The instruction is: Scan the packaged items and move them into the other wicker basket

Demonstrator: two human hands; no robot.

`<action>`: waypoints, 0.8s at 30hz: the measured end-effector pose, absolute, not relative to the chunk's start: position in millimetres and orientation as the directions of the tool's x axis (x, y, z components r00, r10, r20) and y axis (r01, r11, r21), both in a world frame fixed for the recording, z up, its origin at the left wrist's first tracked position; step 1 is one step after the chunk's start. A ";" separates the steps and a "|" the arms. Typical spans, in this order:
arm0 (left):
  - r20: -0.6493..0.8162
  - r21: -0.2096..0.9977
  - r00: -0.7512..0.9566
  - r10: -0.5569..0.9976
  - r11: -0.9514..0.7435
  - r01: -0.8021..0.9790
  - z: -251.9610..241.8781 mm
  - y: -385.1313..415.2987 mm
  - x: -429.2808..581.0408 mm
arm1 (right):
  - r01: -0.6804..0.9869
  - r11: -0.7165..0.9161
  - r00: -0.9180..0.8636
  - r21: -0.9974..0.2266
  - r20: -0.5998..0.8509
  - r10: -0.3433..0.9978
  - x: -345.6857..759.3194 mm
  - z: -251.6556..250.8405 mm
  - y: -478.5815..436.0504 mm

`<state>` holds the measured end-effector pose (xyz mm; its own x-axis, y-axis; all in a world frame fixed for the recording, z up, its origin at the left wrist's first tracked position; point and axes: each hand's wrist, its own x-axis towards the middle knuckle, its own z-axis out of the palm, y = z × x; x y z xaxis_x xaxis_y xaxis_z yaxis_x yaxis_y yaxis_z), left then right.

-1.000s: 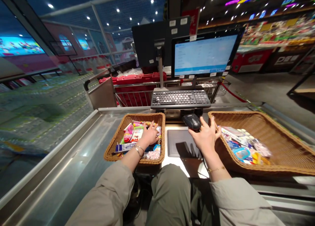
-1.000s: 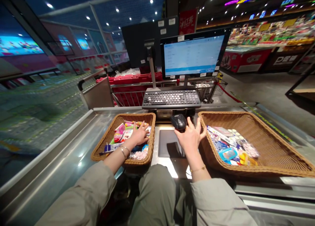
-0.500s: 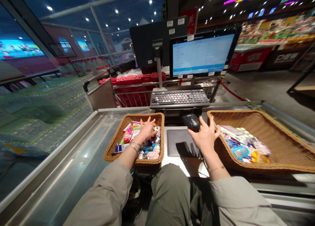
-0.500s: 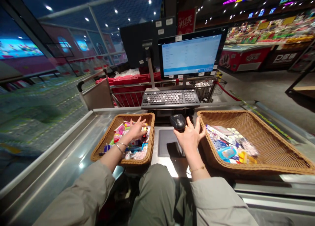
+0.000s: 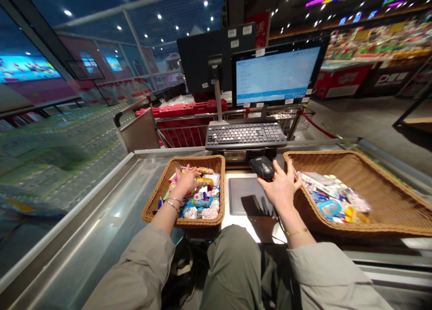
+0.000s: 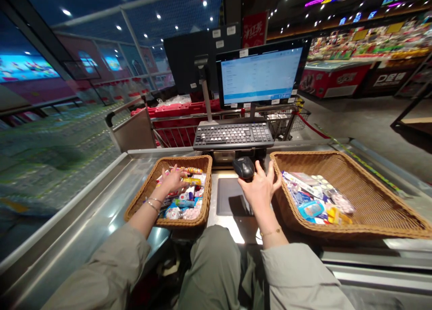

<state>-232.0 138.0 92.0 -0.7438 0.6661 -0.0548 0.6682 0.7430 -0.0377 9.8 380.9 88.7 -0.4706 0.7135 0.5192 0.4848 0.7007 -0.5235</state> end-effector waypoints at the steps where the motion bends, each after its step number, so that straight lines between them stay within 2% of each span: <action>1: -0.049 -0.073 -0.738 0.673 0.735 0.674 91.7 137.5 -230.5 | 0.486 0.699 -0.470 -0.524 0.517 0.715 9.9 88.7 381.0; 5: -0.020 -0.170 -0.723 0.691 0.710 0.683 89.9 138.3 -223.4 | 0.489 0.700 -0.474 -0.521 0.515 0.714 10.7 88.8 381.1; 9: 0.033 -0.179 -0.726 0.687 0.719 0.672 89.5 139.8 -221.7 | 0.487 0.708 -0.479 -0.512 0.522 0.706 12.5 89.0 381.4; 18: 0.261 0.019 -0.776 0.574 0.801 0.599 118.8 147.3 -213.2 | 0.460 0.727 -0.481 -0.511 0.544 0.687 14.8 88.9 383.6; 24: 0.399 0.113 -0.758 0.516 0.793 0.599 136.3 162.2 -197.0 | 0.417 0.764 -0.514 -0.492 0.566 0.645 17.5 92.6 383.3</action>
